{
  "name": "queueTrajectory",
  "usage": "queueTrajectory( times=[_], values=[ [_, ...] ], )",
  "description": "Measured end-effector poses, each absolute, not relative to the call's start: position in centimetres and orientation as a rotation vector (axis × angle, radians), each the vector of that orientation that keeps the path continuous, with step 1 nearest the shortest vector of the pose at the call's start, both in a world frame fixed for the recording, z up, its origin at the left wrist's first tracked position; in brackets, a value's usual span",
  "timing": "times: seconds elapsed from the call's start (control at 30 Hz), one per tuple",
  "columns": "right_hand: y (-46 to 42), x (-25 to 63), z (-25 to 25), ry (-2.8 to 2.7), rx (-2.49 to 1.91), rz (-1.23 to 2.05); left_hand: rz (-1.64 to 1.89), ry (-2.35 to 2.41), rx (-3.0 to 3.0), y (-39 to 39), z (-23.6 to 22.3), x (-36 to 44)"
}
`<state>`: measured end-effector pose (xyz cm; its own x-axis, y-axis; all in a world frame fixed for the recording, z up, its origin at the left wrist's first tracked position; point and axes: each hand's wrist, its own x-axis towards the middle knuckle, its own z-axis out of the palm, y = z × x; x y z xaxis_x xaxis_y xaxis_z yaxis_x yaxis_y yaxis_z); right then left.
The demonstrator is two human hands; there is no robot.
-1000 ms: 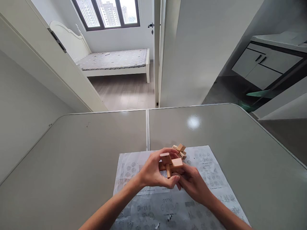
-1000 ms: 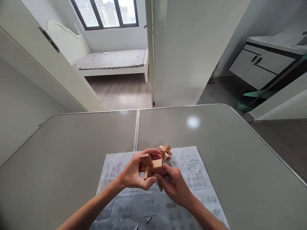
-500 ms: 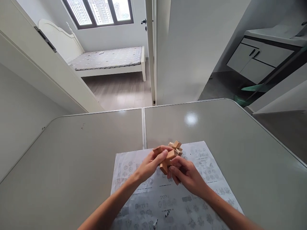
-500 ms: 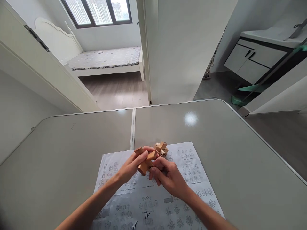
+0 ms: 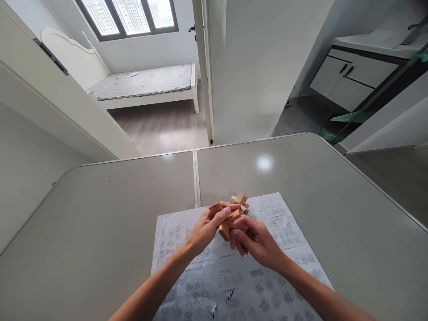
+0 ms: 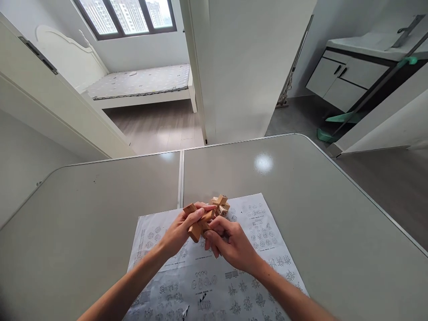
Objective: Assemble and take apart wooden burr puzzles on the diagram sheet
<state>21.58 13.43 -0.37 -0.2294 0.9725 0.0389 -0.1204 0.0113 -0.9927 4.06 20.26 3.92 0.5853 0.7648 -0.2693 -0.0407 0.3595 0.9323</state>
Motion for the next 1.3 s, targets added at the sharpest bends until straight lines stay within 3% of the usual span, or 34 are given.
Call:
queueTrajectory(
  times=[0.37, 0.63, 0.9, 1.3],
  values=[
    [13.6, 21.6, 0.0, -1.216, -0.922, 1.468, 0.616, 0.775, 1.175, 19.8, 4.2, 4.0],
    [13.5, 21.7, -0.1, -1.336, -0.987, 1.274, 0.65, 0.758, 1.325, 20.9, 6.0, 3.3],
    [13.4, 21.9, 0.9, -1.56, -1.053, 0.914, 0.417, 0.699, 1.559, 22.2, 7.3, 1.8],
    [13.3, 22.1, 0.9, -1.585, -1.047, 0.887, 0.539, 0.692, 1.587, 22.4, 7.2, 1.6]
  ],
)
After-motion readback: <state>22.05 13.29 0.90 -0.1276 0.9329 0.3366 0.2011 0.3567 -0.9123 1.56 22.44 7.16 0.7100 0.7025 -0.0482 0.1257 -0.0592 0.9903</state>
